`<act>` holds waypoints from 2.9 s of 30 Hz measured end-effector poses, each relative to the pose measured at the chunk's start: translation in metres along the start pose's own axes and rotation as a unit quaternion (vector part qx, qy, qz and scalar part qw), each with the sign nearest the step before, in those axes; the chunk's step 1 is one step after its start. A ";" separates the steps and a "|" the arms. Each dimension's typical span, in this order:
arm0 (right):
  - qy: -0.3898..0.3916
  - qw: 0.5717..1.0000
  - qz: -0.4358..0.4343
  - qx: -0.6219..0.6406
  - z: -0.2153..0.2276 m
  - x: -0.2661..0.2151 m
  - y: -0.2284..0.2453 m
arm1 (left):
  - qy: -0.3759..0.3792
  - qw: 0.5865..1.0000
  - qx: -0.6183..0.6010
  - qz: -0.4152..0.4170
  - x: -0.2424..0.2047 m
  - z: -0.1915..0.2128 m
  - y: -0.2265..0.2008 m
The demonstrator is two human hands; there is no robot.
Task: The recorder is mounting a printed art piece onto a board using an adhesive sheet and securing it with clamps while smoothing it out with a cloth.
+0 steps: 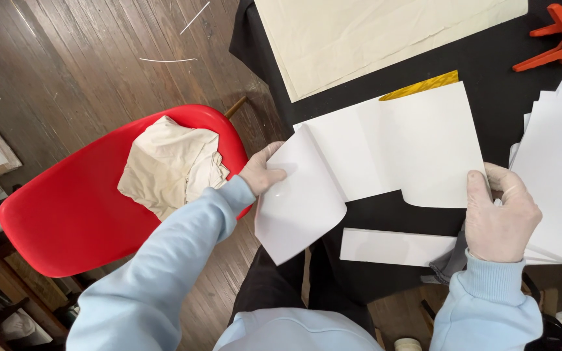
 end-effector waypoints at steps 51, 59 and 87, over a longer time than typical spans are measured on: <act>0.002 1.000 -0.010 0.004 0.002 0.004 -0.005 | -0.010 0.906 0.414 0.091 0.040 0.015 -0.041; 0.000 1.000 -0.009 -0.001 0.001 0.003 -0.001 | 0.024 0.949 0.300 0.095 0.035 0.019 -0.022; -0.003 1.000 0.018 0.002 0.004 -0.007 0.003 | -0.011 0.987 0.163 -0.008 -0.106 0.015 0.030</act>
Point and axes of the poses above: each hand's wrist, its own x-axis towards the middle knuckle, its own z-axis out of the back of the hand, y = z × x, the point moved 8 cm from there along x, towards the middle knuckle, and after that the axes turned 11 degrees about -z, right-handed, at the moved point
